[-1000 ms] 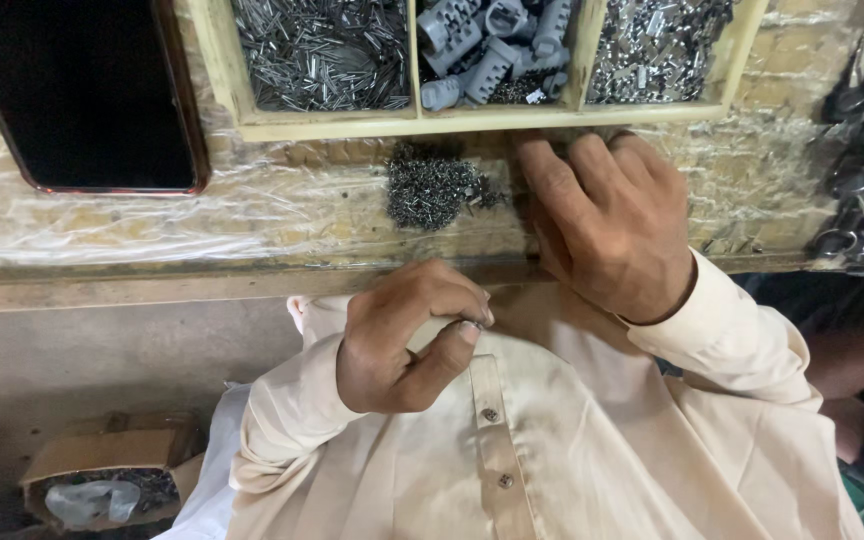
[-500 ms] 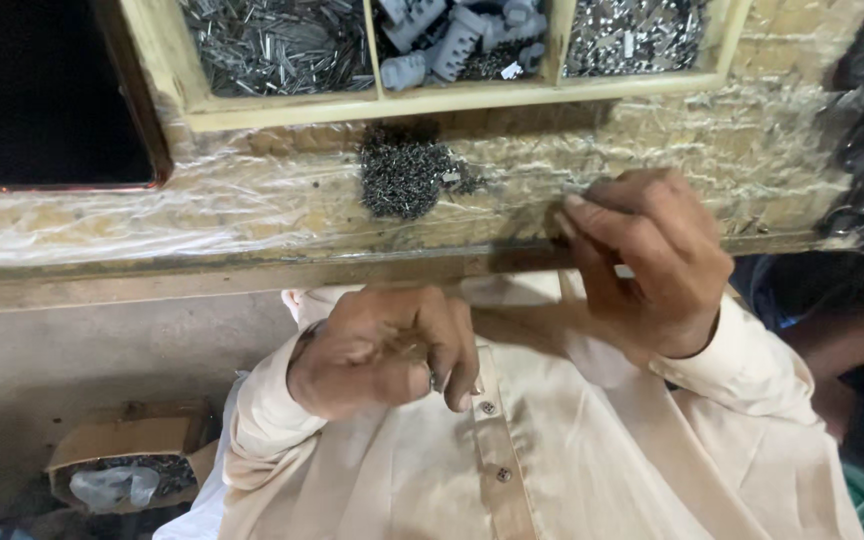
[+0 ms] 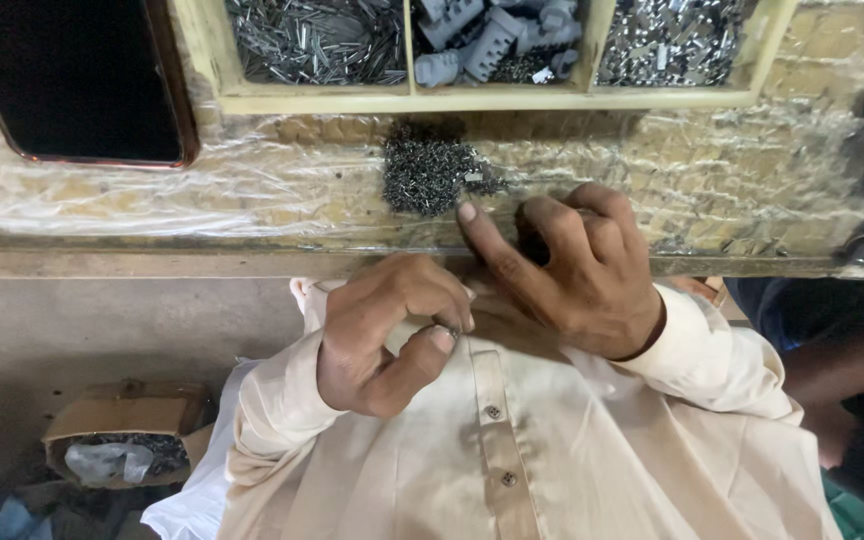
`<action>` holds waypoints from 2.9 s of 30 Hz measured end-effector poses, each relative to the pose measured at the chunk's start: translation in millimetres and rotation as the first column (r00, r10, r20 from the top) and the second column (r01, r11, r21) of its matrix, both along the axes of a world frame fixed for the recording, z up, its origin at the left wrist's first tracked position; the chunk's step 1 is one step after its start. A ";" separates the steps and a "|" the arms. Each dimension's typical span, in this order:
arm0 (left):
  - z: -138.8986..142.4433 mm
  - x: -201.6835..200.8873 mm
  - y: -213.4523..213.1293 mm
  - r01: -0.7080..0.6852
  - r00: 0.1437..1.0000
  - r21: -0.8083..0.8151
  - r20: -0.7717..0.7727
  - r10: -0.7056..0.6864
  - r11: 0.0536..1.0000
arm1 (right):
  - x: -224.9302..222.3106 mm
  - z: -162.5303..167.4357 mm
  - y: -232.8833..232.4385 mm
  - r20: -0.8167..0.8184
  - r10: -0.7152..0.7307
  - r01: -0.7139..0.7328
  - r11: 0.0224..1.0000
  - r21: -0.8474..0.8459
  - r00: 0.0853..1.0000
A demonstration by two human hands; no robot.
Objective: The person picks a gray plastic wall anchor and a metal screw from compartment trays on the workbench, threads the screw into the anchor by hand, and sets the assembled plug on the bench, repeating this cycle with successive parts.
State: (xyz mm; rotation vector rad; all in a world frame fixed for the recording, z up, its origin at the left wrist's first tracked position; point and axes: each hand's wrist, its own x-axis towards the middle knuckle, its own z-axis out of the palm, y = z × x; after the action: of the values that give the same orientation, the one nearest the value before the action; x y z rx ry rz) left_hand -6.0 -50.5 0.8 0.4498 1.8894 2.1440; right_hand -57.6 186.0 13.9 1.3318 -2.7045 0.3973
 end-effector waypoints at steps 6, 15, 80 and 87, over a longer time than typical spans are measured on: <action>-4.3 3.3 -0.5 -0.012 1.000 0.026 0.011 0.012 1.000 | 13.4 -6.3 9.7 0.008 -0.103 0.103 0.995 0.010 0.995; -3.6 -3.9 -2.9 0.080 0.957 0.413 0.223 -0.186 0.907 | 27.9 21.1 38.6 0.341 -0.516 0.583 0.803 -0.127 0.786; 7.5 23.9 49.6 -0.032 0.816 0.152 0.575 -0.063 0.988 | 64.1 6.9 20.8 0.681 0.017 0.469 0.712 -0.523 0.733; 9.5 14.5 39.8 -0.025 0.665 0.290 0.719 -0.201 0.957 | 54.8 8.4 51.0 0.799 0.133 0.427 0.788 -0.445 0.587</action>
State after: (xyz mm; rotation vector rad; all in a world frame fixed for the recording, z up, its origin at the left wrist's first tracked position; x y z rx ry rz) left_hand 8.6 -10.7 10.2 -0.2821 1.0786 2.0587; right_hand -2.8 237.0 22.3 0.7716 -2.7630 2.1004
